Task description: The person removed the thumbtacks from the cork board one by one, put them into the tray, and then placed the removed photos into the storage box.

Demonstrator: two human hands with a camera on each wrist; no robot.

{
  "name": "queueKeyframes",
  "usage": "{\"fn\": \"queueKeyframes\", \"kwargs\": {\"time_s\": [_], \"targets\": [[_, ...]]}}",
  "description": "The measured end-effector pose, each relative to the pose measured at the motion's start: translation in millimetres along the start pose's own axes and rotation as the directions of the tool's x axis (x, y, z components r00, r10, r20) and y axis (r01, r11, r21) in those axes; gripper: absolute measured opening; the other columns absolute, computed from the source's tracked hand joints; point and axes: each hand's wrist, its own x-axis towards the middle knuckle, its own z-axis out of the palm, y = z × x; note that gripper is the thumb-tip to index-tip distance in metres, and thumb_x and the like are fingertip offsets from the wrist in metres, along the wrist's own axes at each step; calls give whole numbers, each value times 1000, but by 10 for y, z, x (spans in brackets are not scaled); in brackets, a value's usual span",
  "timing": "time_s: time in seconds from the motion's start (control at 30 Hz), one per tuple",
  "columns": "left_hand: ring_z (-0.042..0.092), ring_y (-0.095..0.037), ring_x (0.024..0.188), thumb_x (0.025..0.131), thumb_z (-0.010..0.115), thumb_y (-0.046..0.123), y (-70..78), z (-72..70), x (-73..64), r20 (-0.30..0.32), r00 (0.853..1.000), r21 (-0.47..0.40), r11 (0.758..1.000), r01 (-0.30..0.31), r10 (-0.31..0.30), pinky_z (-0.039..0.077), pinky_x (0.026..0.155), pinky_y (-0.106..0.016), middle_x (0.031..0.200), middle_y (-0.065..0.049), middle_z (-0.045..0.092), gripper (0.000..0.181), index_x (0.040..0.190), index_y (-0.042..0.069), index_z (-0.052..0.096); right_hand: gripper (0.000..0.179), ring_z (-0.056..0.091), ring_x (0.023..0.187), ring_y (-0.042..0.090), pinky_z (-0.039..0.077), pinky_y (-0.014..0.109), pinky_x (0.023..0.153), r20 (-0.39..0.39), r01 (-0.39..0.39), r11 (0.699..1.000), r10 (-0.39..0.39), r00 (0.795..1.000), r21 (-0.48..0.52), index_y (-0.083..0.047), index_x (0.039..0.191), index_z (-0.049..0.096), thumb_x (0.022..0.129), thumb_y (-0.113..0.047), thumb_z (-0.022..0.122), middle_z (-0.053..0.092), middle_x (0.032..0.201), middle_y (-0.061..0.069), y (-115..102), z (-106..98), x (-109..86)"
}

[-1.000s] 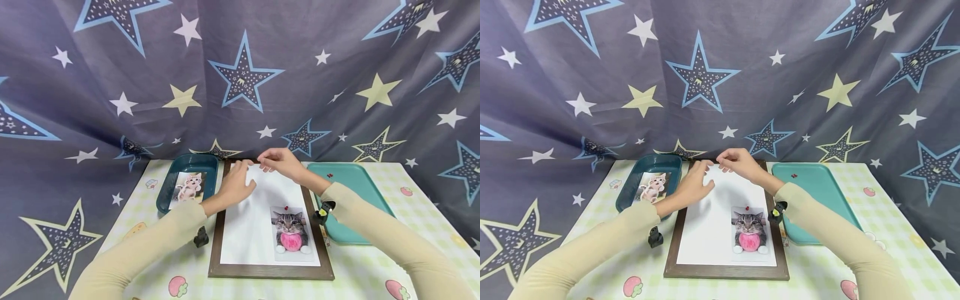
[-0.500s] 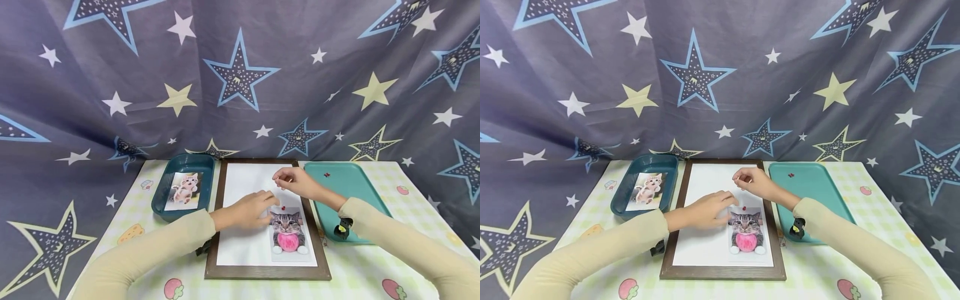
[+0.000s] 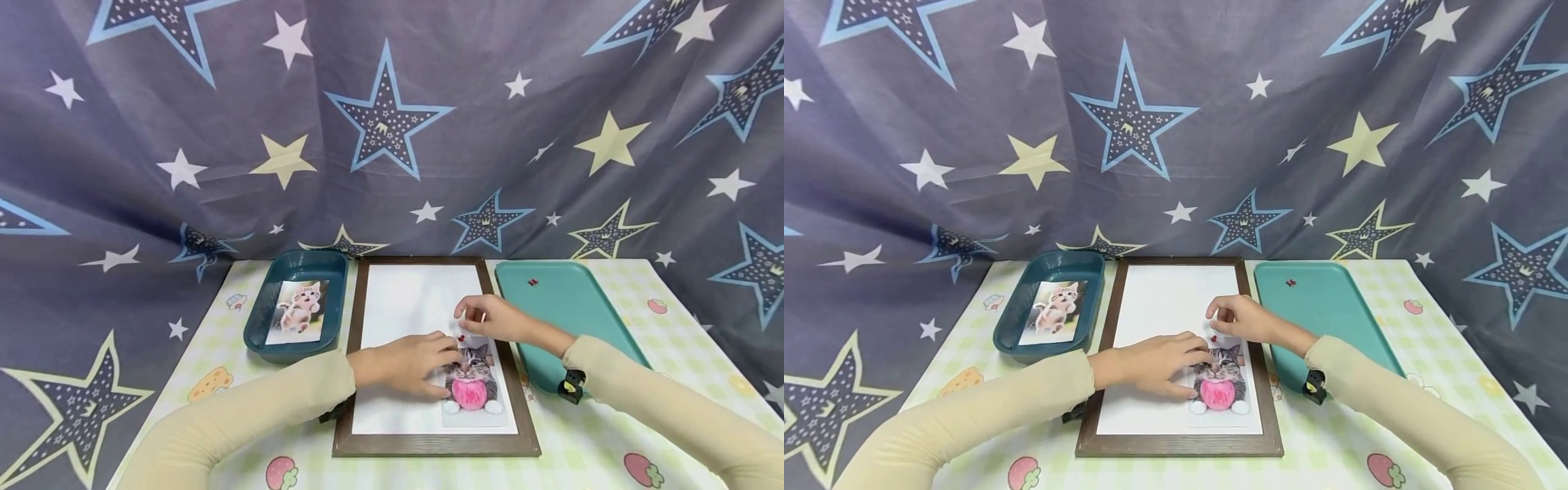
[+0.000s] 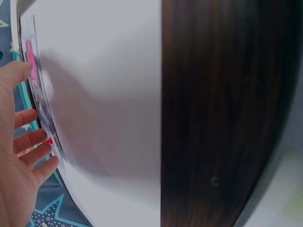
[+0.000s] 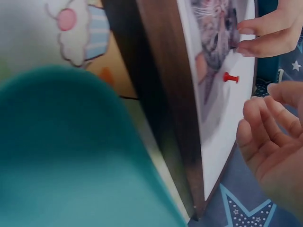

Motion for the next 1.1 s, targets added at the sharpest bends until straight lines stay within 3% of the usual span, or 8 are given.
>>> {"fn": "queueKeyframes", "kwargs": {"time_s": [0.3,0.83,1.1], "targets": [[52,-14,128,95,62,58,48,-6,-42,45,999,-30,1000,7,-6,47,108,-24,142,-1,51,70,149,15,49,16,56,65,3,51,21,62,83,-8,1000,7,997,12,-3,105,68,90,-4,73,66,77,1,116,149,-43],[52,-11,120,96,58,64,7,3,-52,43,999,14,1000,-13,12,50,100,-22,134,1,53,73,150,17,48,12,52,61,1,47,18,57,101,19,999,-22,995,33,0,97,67,87,4,73,64,73,3,170,176,11],[52,-10,118,95,59,64,12,28,-38,33,999,12,1000,-21,20,49,100,-21,130,2,54,72,149,17,50,8,52,64,5,46,17,61,164,-65,988,41,986,143,2,94,67,87,3,72,62,73,3,225,153,31]]}}
